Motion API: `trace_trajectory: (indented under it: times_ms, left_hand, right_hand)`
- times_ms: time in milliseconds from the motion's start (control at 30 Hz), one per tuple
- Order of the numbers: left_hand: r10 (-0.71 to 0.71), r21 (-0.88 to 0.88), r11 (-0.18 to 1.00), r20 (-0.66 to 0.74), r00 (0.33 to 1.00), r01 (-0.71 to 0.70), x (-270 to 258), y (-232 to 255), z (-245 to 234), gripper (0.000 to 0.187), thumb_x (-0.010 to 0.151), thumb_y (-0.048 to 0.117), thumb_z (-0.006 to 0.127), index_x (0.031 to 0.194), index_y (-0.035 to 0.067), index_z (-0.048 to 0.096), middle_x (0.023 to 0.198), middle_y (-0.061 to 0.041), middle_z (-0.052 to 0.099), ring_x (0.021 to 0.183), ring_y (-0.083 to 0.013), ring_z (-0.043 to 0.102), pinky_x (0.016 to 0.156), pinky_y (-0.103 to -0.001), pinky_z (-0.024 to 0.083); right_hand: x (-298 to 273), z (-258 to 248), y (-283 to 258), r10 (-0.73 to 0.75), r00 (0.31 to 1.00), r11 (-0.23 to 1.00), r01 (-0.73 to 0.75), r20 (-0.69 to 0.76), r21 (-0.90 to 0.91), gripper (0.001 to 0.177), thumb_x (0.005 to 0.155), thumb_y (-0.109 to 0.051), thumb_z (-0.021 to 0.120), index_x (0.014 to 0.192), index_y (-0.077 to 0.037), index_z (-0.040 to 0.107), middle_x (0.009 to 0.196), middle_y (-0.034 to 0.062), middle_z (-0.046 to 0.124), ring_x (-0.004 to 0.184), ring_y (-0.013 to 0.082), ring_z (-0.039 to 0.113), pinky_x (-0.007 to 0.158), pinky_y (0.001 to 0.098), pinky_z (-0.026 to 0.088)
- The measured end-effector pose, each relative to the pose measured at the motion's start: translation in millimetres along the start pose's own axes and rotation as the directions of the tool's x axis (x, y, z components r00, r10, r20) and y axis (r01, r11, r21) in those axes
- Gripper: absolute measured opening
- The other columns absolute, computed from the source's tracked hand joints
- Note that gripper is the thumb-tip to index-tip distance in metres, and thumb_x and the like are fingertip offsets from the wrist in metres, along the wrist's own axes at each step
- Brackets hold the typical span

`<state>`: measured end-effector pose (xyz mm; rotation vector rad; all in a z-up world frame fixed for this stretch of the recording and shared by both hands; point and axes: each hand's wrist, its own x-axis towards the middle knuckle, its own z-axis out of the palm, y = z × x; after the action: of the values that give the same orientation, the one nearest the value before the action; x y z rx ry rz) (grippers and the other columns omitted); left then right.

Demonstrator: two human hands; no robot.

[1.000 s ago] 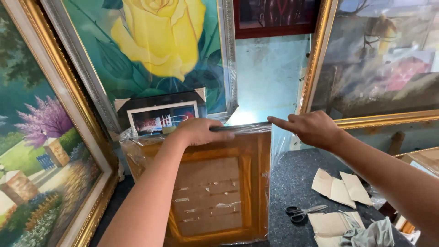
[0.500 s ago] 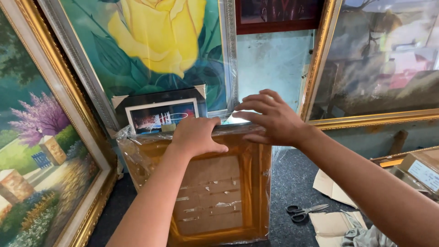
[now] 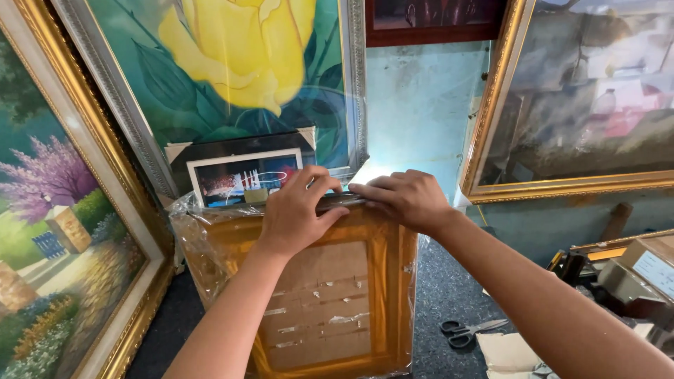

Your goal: Wrapping a wooden picture frame in protective plastic film and trimming the edges with a utility knife.

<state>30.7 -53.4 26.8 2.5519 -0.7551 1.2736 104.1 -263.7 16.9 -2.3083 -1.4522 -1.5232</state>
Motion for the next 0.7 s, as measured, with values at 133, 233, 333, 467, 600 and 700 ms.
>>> trace_trajectory:
  times_ms: [133,233,333,467,600,700]
  left_hand:
    - [0.143,0.076,0.988,-0.14,0.98,-0.133,-3,-14,16,0.014,0.076,0.033,0.066,0.083,0.023,0.06,0.088,0.003,0.049,0.082,-0.0209,0.057,0.059,-0.033,0.052]
    - [0.171,0.089,0.984,-0.203,0.964,-0.155,-4,-17,20,0.011,0.076,0.033,0.065,0.078,0.023,0.062,0.083,0.005,0.049,0.079,-0.0174,0.056,0.056,-0.031,0.051]
    - [0.149,0.079,0.988,-0.227,0.962,-0.134,-3,-13,17,0.009,0.076,0.033,0.064,0.075,0.025,0.062,0.078,0.008,0.05,0.078,-0.0146,0.055,0.055,-0.029,0.05]
    - [0.068,-0.051,0.996,-0.199,0.978,-0.08,-3,-7,12,0.009,0.077,0.033,0.064,0.076,0.024,0.066,0.077,0.004,0.057,0.08,-0.0161,0.056,0.059,-0.032,0.051]
    - [0.044,-0.134,0.989,-0.168,0.985,-0.068,0,1,3,0.009,0.079,0.029,0.064,0.075,0.021,0.067,0.077,0.0,0.055,0.08,-0.0184,0.056,0.062,-0.036,0.05]
    - [0.054,-0.021,0.998,-0.153,0.987,-0.058,1,0,6,0.008,0.076,0.032,0.064,0.072,0.026,0.065,0.074,0.008,0.053,0.079,-0.0127,0.054,0.058,-0.032,0.05]
  right_hand:
    - [0,9,-6,-0.023,0.963,1.0,0.023,-0.268,-0.002,0.026,0.089,-0.033,0.048,0.11,-0.027,0.06,0.092,-0.0074,0.064,0.064,0.013,0.057,0.056,0.0258,0.044]
    - [-4,15,-7,-0.002,0.946,1.0,0.01,-0.324,0.022,0.024,0.088,-0.029,0.05,0.109,-0.026,0.062,0.095,-0.0067,0.065,0.068,0.0127,0.058,0.06,0.0253,0.043]
    - [-6,14,-10,0.042,0.945,0.996,-0.013,-0.325,0.09,0.024,0.087,-0.026,0.049,0.107,-0.028,0.063,0.097,-0.0063,0.065,0.071,0.0123,0.059,0.062,0.0255,0.041]
    - [-8,9,-13,0.171,0.952,0.95,-0.092,-0.252,0.297,0.023,0.081,-0.019,0.053,0.094,-0.03,0.067,0.095,-0.0082,0.066,0.073,0.0129,0.06,0.064,0.026,0.04]
    - [0,-1,-20,0.194,0.919,0.928,-0.059,-0.343,0.369,0.016,0.081,-0.018,0.054,0.081,-0.023,0.069,0.087,-0.0074,0.067,0.065,0.0146,0.058,0.06,0.0251,0.036]
    - [1,2,-21,0.196,0.919,0.93,-0.063,-0.343,0.362,0.012,0.08,-0.02,0.055,0.076,-0.023,0.066,0.089,-0.008,0.067,0.067,0.0152,0.058,0.06,0.0255,0.035]
